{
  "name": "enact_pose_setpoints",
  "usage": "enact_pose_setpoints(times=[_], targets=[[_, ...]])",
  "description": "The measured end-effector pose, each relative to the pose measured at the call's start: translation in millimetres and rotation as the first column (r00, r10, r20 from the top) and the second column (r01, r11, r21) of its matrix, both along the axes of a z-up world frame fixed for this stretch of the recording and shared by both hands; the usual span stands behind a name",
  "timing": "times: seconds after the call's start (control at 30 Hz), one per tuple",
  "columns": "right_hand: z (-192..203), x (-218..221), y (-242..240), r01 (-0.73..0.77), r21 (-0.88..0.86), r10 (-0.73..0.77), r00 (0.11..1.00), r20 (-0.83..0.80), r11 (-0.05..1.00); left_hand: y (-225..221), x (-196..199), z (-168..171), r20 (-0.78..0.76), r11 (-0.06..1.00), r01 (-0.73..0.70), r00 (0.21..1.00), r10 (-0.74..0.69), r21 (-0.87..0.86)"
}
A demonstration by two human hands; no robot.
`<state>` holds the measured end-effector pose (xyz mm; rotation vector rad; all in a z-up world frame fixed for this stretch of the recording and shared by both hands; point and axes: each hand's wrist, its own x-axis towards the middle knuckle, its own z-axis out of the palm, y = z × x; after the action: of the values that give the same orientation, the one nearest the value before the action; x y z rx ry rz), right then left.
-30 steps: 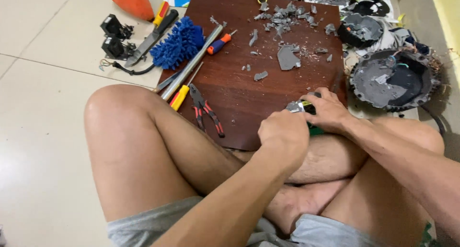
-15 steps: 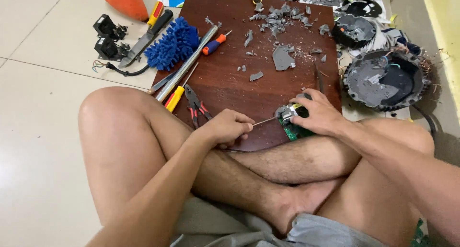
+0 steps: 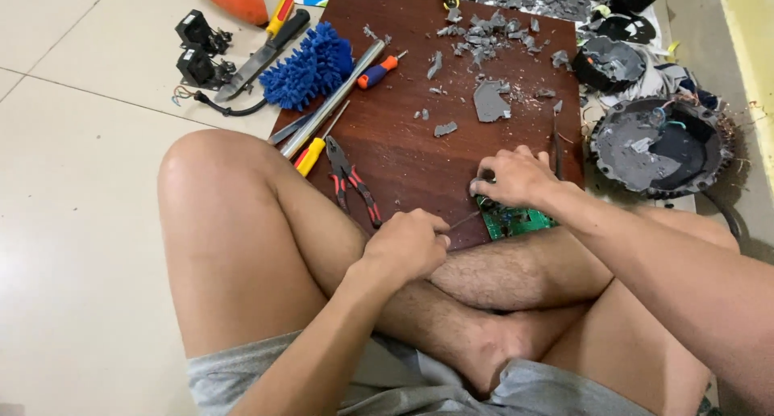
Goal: The person sits on the floor and uses a screwdriver and pliers to disassemble a circular electronic device. They remove screws, pry open the casing, and separate the internal circuit board from the housing.
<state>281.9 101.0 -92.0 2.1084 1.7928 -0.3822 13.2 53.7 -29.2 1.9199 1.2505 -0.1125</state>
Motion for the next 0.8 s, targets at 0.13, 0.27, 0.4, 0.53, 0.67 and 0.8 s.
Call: enact_pose_setpoints(times=[0.13, 0.27, 0.4, 0.53, 0.67, 0.8], targets=[[-3, 1, 15, -0.002, -0.056, 0.005, 0.999, 0.046, 0.998, 0, -1, -2, 0.042, 1.0, 0.014, 0.999, -0.014, 0.004], [7, -10, 12, 0.062, -0.026, -0.062, 0.998, 0.009, 0.998, -5, -1, 10, 0.026, 0.999, 0.035, 0.999, -0.035, -0.013], [-6, -7, 19, 0.423, 0.211, -0.348, 0.882, -0.317, 0.881, -7, -2, 16, 0.021, 0.998, 0.055, 0.998, -0.054, -0.039], [12, 23, 23, 0.573, 0.286, -0.399, 0.778, -0.485, 0.768, -6, -5, 18, 0.051, 0.998, 0.016, 0.999, -0.013, -0.056], [56, 9, -25, 0.364, 0.163, -0.296, 0.895, -0.333, 0.917, -10, -8, 16, 0.072, 0.997, -0.06, 0.995, 0.064, -0.046], [20, 28, -60, 0.253, -0.041, -0.256, 0.949, -0.185, 0.967, -20, -8, 32, 0.059, 1.0, -0.01, 0.998, 0.009, 0.019]])
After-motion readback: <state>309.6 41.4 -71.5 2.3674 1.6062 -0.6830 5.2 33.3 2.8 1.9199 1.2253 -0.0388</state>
